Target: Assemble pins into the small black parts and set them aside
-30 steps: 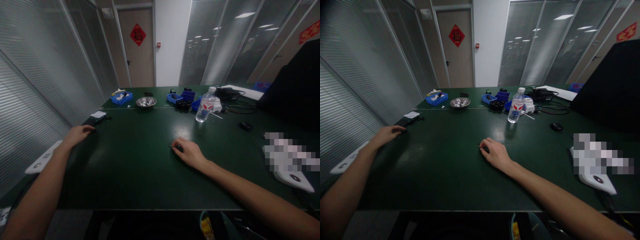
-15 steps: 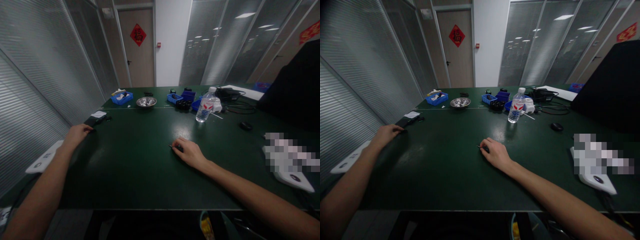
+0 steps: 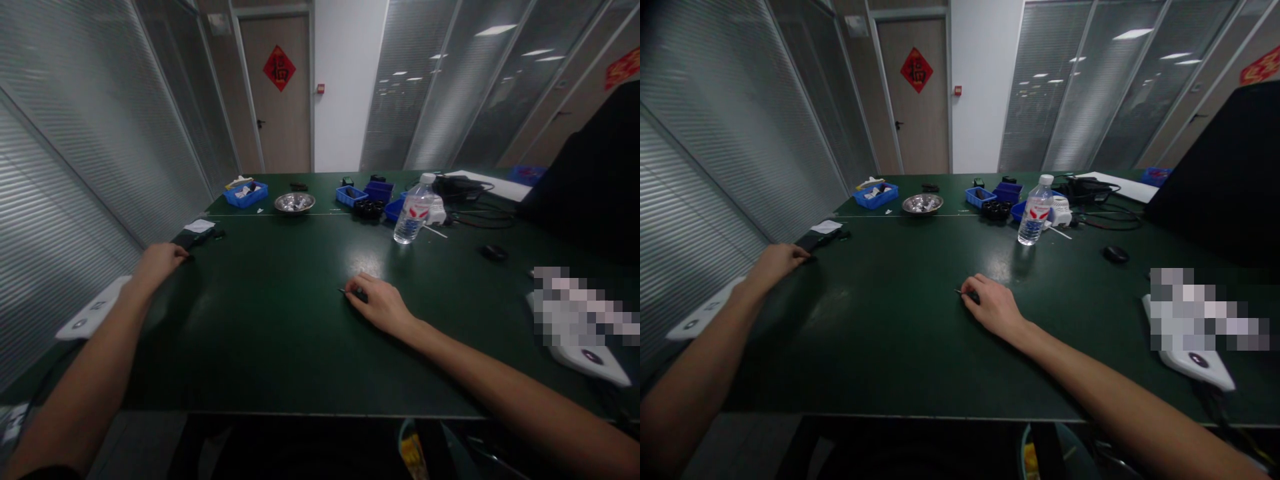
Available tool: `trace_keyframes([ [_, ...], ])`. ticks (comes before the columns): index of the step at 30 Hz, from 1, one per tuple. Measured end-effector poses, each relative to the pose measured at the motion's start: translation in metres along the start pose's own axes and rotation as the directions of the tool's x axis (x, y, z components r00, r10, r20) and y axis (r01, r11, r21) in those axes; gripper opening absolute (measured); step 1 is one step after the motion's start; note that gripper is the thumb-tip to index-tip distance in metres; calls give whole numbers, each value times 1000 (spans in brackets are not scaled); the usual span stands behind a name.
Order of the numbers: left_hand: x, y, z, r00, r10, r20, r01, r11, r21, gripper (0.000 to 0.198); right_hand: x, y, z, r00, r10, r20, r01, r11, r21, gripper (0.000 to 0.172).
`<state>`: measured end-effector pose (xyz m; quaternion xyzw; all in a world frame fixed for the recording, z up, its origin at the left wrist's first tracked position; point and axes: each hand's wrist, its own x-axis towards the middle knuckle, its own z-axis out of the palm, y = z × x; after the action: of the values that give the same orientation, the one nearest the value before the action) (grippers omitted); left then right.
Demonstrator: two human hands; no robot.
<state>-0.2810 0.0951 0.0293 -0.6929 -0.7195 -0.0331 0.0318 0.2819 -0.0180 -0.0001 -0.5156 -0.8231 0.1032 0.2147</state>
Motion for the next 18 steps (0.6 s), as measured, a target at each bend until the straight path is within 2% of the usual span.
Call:
trace_keyframes([
  [15,-3,5,0,999,-39,-4,38,997,-71,29,1,-2,-4,1000,0,22,0,1000,27,13],
  [18,-2,26,-3,999,27,46,-21,991,-135,27,1,-5,-5,1000,-4,30,4,1000,9,13],
])
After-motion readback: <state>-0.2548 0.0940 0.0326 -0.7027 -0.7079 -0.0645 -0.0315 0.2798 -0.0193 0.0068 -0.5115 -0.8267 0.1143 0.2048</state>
